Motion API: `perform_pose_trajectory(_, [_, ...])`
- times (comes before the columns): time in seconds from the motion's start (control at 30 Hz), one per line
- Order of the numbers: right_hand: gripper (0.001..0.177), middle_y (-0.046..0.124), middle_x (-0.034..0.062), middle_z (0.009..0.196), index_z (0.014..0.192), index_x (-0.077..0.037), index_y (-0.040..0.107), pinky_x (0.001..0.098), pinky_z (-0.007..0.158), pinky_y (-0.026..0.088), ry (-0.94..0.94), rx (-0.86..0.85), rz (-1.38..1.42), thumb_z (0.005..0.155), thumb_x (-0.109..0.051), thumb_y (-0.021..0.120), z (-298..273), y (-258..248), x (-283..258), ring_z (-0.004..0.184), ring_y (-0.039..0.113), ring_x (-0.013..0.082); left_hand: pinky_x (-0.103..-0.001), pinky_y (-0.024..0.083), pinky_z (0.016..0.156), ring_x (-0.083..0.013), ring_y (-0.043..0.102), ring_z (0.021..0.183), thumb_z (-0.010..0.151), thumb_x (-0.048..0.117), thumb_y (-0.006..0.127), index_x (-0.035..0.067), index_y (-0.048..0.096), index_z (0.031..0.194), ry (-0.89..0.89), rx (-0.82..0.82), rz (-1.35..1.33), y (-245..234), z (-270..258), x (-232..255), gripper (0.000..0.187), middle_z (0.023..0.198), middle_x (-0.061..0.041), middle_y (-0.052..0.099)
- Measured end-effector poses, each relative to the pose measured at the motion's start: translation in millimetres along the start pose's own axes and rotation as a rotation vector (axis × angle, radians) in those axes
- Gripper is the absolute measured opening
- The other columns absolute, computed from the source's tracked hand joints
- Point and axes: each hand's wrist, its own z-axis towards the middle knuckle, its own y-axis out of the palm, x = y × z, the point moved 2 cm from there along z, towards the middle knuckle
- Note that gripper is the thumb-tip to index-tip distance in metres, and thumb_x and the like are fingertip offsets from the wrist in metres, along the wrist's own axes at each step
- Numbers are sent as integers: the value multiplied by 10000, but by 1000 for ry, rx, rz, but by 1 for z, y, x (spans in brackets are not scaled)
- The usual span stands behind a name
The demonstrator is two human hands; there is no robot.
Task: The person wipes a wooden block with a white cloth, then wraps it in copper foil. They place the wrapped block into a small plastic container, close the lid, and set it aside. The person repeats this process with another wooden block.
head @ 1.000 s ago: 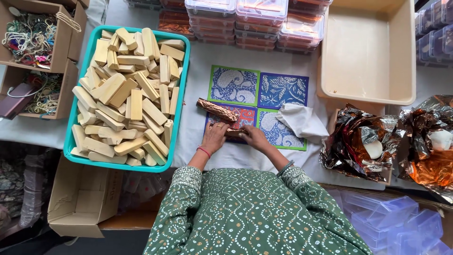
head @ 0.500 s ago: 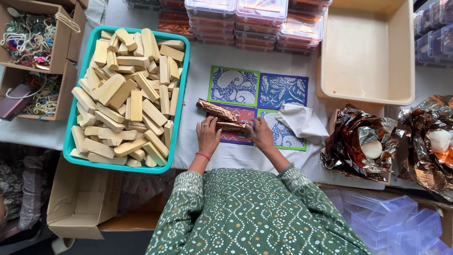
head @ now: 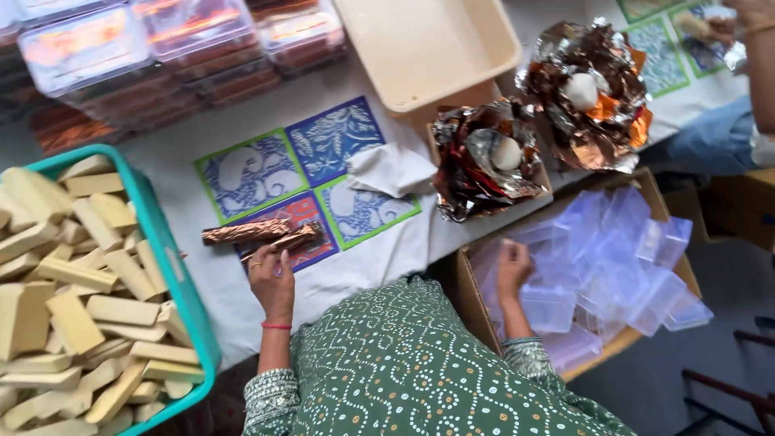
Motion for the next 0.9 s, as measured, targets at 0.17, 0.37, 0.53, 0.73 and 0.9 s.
perform_pose_trajectory(0.17, [420, 705, 189, 1059, 1110, -37, 725, 467, 885, 513, -40, -129, -316, 894, -394, 775, 12, -17, 134, 986, 652, 370, -449, 492, 989, -354, 615, 1150, 916, 71, 726, 8, 710, 1041, 113, 24, -21, 8, 14, 47, 142, 1234, -155, 629])
perform_pose_trajectory(0.37, [732, 599, 198, 1366, 1331, -109, 654, 515, 1049, 451, -82, -644, -441, 744, -501, 848, 10, -22, 91, 1271, 546, 409, -432, 521, 958, -347, 630, 1127, 911, 57, 701, 12, 686, 1072, 131, -47, -71, 24, 12, 60, 168, 1217, -157, 644])
perform_pose_trajectory(0.53, [910, 509, 101, 1467, 1406, -187, 564, 552, 1080, 424, -129, -898, -724, 625, -488, 921, 14, -32, 41, 1394, 453, 339, -425, 539, 924, -325, 663, 1069, 912, 51, 701, 36, 697, 1091, 139, -55, -128, 23, -1, 55, 179, 1134, -146, 681])
perform_pose_trajectory(0.73, [952, 531, 73, 1433, 1365, -166, 532, 539, 1084, 458, -278, -1067, -705, 572, -491, 946, 37, -21, 58, 1373, 493, 332, -394, 569, 789, -283, 715, 911, 913, 71, 696, 42, 698, 1075, 49, -167, -141, 24, -9, 47, 164, 1096, -126, 702])
perform_pose_trajectory(0.9, [999, 477, 90, 1429, 1418, -207, 500, 565, 1059, 403, -387, -1226, -867, 578, -447, 984, 42, -40, 16, 1395, 416, 335, -381, 570, 779, -279, 719, 884, 921, 64, 687, 33, 695, 1088, 12, -194, -196, 26, -7, 45, 171, 1078, -130, 720])
